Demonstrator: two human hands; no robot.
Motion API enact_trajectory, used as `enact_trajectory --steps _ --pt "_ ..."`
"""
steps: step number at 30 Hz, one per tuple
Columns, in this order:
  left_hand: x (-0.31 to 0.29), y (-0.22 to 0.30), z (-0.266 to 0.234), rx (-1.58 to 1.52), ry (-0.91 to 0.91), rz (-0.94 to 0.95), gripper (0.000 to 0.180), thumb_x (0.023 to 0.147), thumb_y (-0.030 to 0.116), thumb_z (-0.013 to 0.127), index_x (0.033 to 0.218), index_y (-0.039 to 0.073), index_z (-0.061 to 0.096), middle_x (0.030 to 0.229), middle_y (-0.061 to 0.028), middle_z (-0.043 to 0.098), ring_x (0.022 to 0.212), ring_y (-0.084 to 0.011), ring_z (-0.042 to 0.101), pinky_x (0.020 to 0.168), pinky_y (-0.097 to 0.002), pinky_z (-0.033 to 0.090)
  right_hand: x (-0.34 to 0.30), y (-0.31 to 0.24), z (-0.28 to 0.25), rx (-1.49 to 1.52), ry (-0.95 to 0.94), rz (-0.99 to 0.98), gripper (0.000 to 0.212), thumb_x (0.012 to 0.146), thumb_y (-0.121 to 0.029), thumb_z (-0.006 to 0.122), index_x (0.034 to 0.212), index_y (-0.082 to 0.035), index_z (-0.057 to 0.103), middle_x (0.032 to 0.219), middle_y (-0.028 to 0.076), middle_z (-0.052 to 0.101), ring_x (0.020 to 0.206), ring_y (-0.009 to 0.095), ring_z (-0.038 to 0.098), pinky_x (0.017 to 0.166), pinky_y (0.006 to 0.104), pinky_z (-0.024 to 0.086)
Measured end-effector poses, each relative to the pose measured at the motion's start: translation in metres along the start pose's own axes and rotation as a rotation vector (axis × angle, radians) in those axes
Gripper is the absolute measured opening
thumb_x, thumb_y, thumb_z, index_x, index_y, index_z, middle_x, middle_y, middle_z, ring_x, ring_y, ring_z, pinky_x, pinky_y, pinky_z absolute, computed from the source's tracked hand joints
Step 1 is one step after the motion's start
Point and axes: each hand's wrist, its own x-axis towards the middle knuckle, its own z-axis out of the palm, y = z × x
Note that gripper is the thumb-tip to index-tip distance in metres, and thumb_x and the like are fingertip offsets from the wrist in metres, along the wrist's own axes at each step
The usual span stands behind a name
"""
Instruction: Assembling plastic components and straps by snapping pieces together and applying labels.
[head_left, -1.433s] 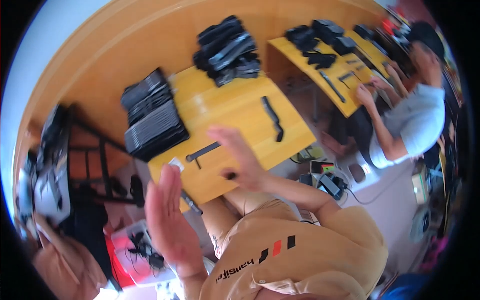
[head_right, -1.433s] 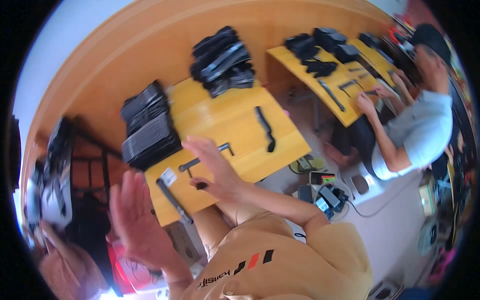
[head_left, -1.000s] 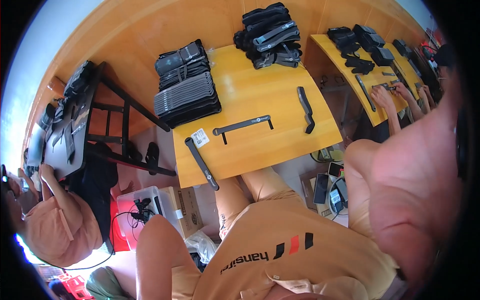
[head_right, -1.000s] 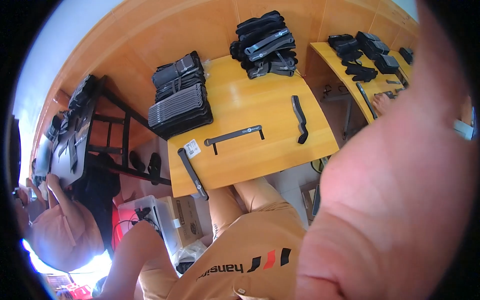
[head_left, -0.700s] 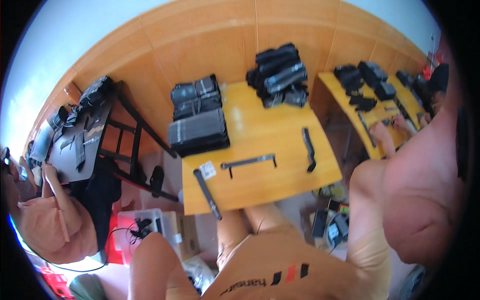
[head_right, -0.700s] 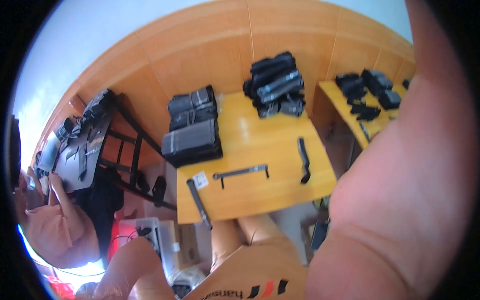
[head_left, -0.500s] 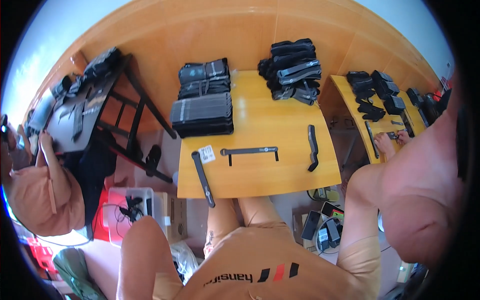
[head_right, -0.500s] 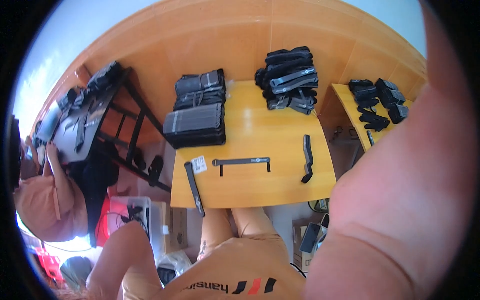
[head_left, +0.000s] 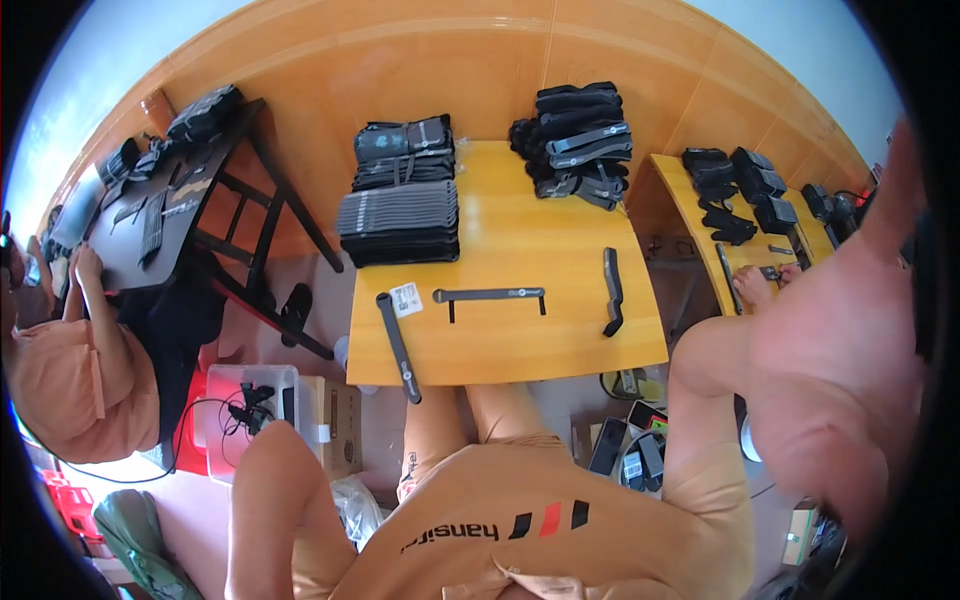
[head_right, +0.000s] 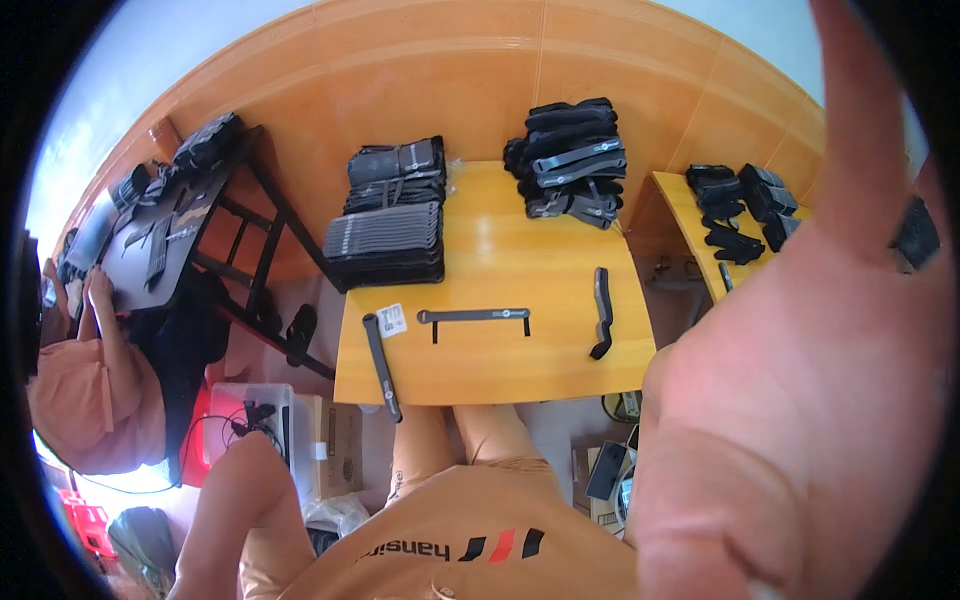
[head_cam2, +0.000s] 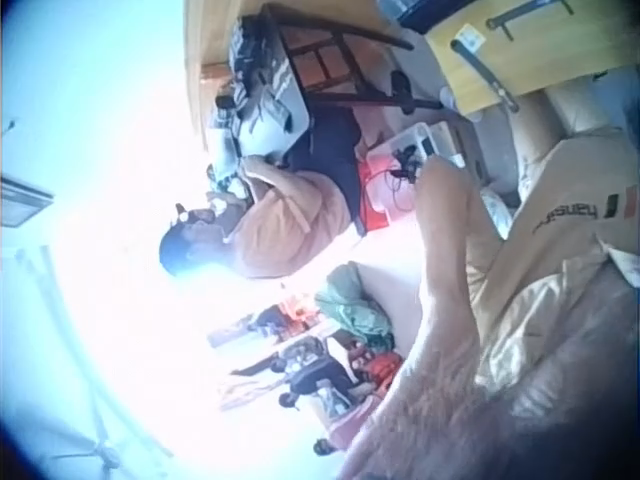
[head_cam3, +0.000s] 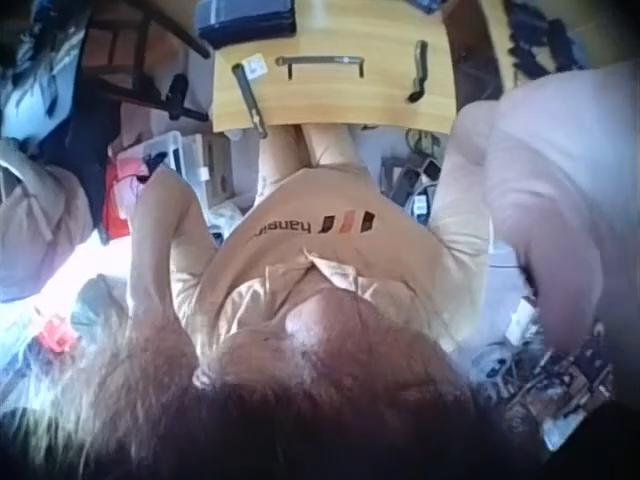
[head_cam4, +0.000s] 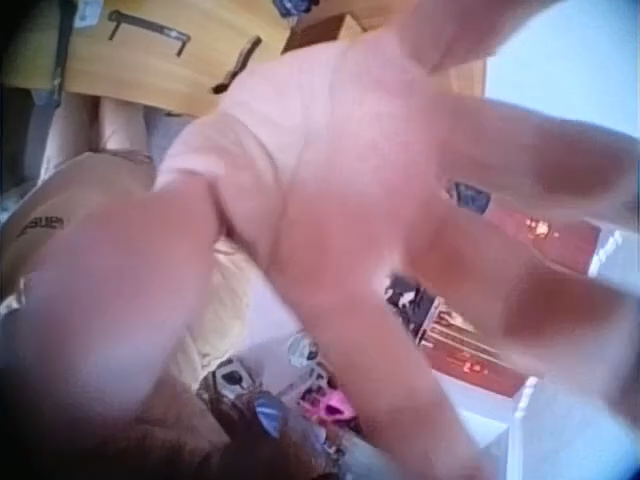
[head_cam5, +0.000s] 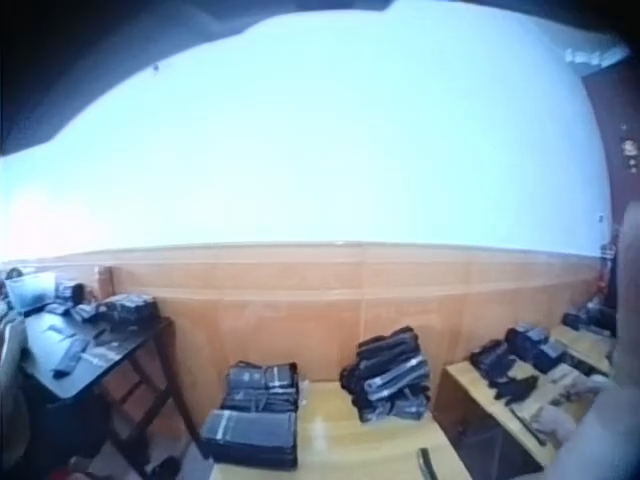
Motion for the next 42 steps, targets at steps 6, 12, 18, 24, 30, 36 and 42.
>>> enact_trajectory --steps 6,12,18,24,30,36,42 --pt "-0.012 -0.017 0.021 0.016 0.031 0.096 0.036 0.089 0.030 0.051 0.123 0.019 0.052 0.130 -0.0017 0.049 0.125 -0.0080 0.037 0.105 -0.0331 0.028 -0.040 -0.001 -0.005 -0.255 -0.065 -0.005 0.066 0.088 -0.053 0.041 0.134 -0.007 0.028 0.132 0.024 0.034 0.129 0.040 0.026 0.097 0.0559 0.035" --pt "-0.027 -0.048 0.025 0.070 0.019 0.205 0.034 0.089 0.028 0.052 0.122 0.019 0.054 0.129 -0.0015 0.051 0.124 -0.0072 0.039 0.104 -0.0312 0.030 -0.154 0.013 0.002 -0.403 -0.214 0.741 0.036 0.079 -0.014 0.048 0.113 -0.004 0.051 0.113 0.016 0.048 0.110 0.030 0.046 0.082 0.0372 0.046" --pt "-0.023 -0.084 0.029 0.051 0.068 0.350 0.031 0.089 0.024 0.052 0.119 0.018 0.056 0.126 -0.0016 0.053 0.122 -0.0060 0.042 0.100 -0.0274 0.033 -0.245 0.022 0.044 -0.304 -0.554 1.085 0.033 0.077 0.002 0.052 0.110 -0.003 0.054 0.105 0.014 0.047 0.100 0.029 0.049 0.076 0.0358 0.046" --pt "-0.007 -0.094 0.035 0.038 0.166 0.567 0.027 0.089 0.019 0.052 0.116 0.016 0.059 0.122 -0.0018 0.057 0.118 -0.0041 0.045 0.094 -0.0210 0.038 -0.306 0.025 0.061 -0.492 -0.848 1.175 0.041 0.082 -0.021 0.060 0.117 -0.003 0.049 0.103 0.017 0.047 0.093 0.032 0.053 0.073 0.0410 0.046" --pt "-0.012 -0.043 0.061 0.411 0.574 -0.287 0.040 0.089 0.033 0.052 0.122 0.011 0.052 0.128 -0.0065 0.050 0.123 -0.0084 0.040 0.095 -0.0237 0.037 -0.312 0.026 0.075 -0.676 -1.131 1.346 0.074 0.078 -0.038 0.064 0.133 -0.002 0.030 0.102 0.023 0.047 0.089 0.040 0.055 0.071 0.0473 0.046" --pt "-0.027 -0.040 0.045 0.084 0.610 -0.707 0.046 0.087 0.039 0.052 0.118 0.006 0.052 0.129 -0.0082 0.048 0.123 -0.0100 0.040 0.095 -0.0250 0.038 -0.339 0.026 0.073 -0.708 -1.122 1.393 0.073 0.078 -0.027 0.059 0.136 -0.003 0.022 0.106 0.026 0.049 0.088 0.044 0.055 0.076 0.0526 0.044" --pt "-0.040 -0.030 0.030 -0.241 0.611 -1.119 0.052 0.085 0.045 0.052 0.115 0.002 0.052 0.131 -0.0100 0.046 0.123 -0.0116 0.039 0.095 -0.0262 0.039 -0.345 0.030 0.070 -0.698 -1.080 1.434 0.063 0.077 -0.019 0.054 0.132 -0.001 0.031 0.106 0.025 0.054 0.091 0.043 0.055 0.080 0.0522 0.042"
